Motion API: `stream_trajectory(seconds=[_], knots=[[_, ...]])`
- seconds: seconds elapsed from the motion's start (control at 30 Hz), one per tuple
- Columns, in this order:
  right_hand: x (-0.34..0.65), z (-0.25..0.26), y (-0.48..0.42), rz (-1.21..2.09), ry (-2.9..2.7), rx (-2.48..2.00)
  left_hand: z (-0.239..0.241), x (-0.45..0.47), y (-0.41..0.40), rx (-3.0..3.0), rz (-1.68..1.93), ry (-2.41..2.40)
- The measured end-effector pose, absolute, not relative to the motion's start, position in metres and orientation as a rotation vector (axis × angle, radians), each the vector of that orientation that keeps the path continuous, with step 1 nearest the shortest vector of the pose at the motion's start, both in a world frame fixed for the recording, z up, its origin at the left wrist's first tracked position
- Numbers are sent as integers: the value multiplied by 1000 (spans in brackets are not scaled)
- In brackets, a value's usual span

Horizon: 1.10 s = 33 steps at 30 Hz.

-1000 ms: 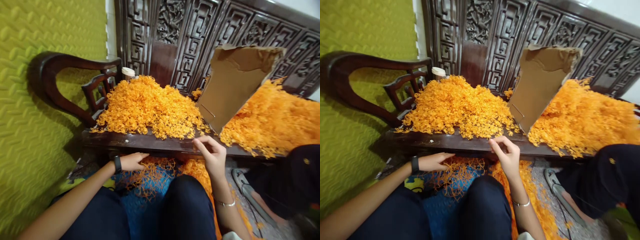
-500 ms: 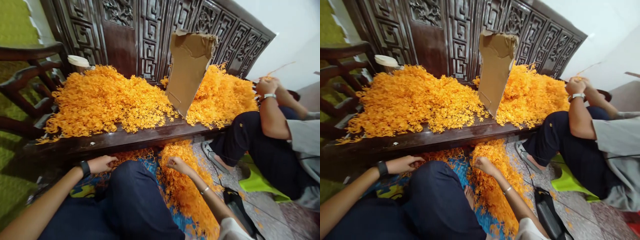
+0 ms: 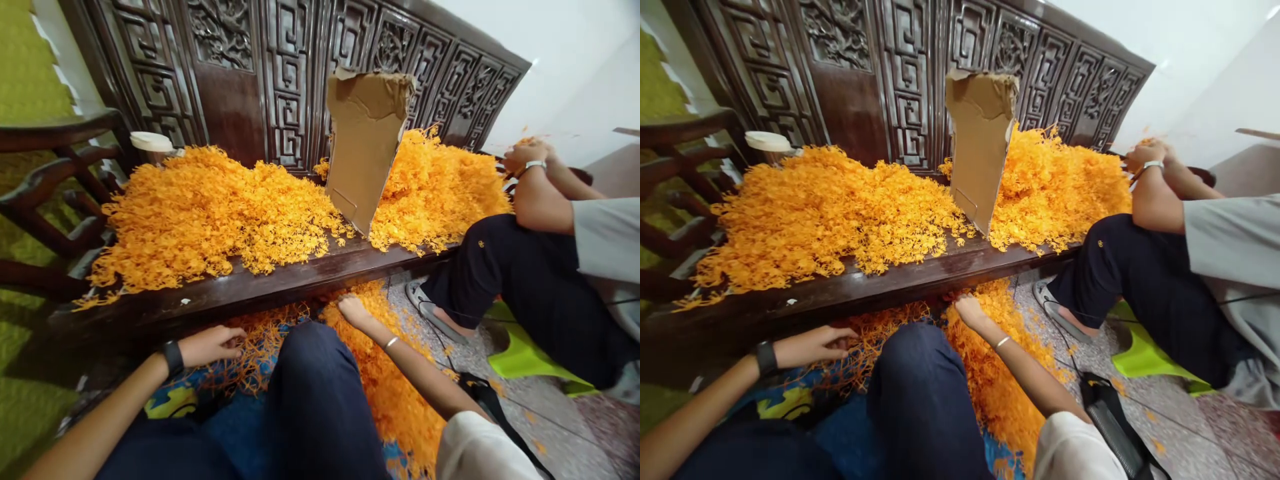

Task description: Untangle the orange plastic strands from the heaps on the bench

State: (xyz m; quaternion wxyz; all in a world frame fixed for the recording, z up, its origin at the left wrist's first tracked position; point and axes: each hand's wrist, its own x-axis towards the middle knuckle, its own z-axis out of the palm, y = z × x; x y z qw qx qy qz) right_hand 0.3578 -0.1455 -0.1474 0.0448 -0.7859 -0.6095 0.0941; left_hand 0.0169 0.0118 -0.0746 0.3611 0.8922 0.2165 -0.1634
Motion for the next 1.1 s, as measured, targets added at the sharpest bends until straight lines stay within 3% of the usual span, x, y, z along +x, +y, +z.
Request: stream_trajectory(seconds=[0.3,0.43,0.67,0.83,1.1], knots=[[379,-91,-183,0,-1520,-2109,-39,61,-10,2231,-23,462],[380,-84,-183,92,-1534,-2051,-33,87,-18,2206,58,384],[333,-128,-226,564,-1791,-2161,-55,73,-3,2315,-23,466],[326,-153,-236,621,-1861,-2209,-58,67,4,2286,-48,539],[363,-73,-221,339,-1636,-1970,-14,82,-16,2068,143,494]])
